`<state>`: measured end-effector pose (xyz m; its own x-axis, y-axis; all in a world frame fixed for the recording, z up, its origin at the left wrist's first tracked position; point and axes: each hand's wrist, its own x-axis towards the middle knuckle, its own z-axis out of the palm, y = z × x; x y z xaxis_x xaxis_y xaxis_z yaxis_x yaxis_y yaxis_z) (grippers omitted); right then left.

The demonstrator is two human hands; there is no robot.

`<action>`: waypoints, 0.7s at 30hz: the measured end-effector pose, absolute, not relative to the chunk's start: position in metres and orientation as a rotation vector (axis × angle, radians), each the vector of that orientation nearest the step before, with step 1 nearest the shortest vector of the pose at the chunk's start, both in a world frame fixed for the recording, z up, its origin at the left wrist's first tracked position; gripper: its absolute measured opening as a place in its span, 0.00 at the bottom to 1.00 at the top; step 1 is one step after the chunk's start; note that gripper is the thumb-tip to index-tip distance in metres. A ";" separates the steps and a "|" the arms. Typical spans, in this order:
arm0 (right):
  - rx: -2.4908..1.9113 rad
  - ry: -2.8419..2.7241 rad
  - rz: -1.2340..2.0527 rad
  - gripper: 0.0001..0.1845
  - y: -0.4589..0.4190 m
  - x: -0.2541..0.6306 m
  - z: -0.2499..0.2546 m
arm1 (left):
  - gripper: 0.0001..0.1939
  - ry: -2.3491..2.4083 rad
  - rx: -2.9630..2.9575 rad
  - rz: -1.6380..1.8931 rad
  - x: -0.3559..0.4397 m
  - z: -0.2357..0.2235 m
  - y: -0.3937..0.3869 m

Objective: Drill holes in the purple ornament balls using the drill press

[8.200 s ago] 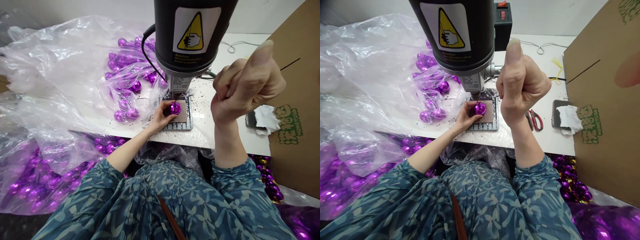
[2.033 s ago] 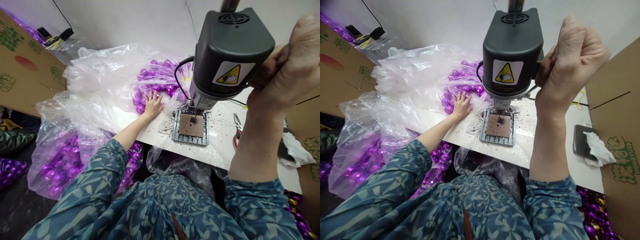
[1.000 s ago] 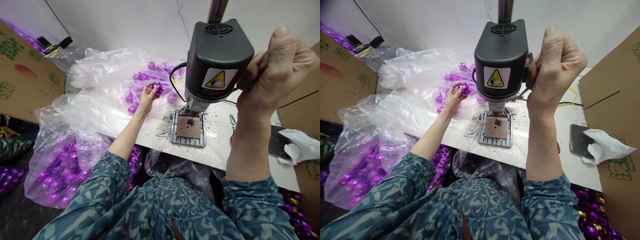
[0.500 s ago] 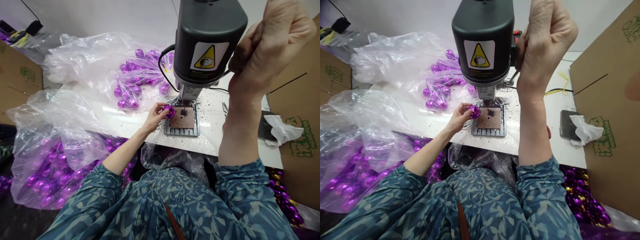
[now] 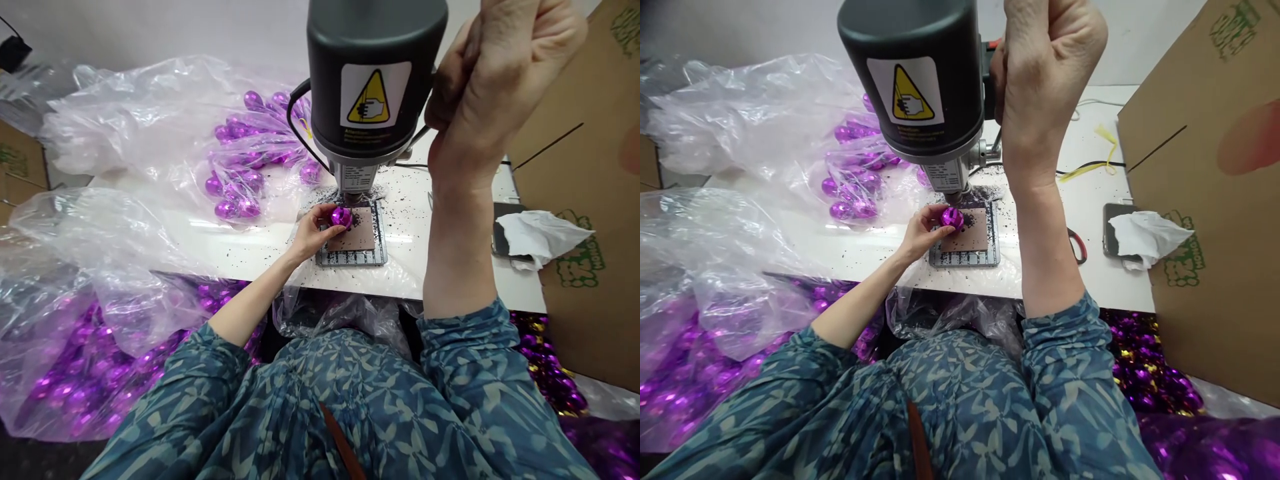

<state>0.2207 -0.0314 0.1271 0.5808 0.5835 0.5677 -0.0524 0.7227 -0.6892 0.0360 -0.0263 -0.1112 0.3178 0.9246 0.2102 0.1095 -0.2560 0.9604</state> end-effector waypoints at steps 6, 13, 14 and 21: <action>-0.664 -0.935 0.433 0.27 -0.037 0.224 0.125 | 0.28 1.038 1.901 0.999 0.041 -0.094 -0.032; -0.641 -0.926 0.432 0.27 -0.036 0.224 0.125 | 0.28 1.065 1.947 1.069 0.062 -0.104 -0.041; -0.646 -0.929 0.430 0.27 -0.036 0.224 0.125 | 0.29 1.071 1.907 1.071 0.064 -0.108 -0.042; -0.671 -0.948 0.312 0.27 -0.036 0.223 0.118 | 0.30 1.049 1.827 1.085 0.064 -0.117 -0.047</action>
<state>0.2231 -0.0359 0.1183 0.5594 0.5237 0.6424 0.0389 0.7576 -0.6515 0.0640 -0.0472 -0.1171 0.3036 0.9054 0.2969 0.2666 -0.3798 0.8858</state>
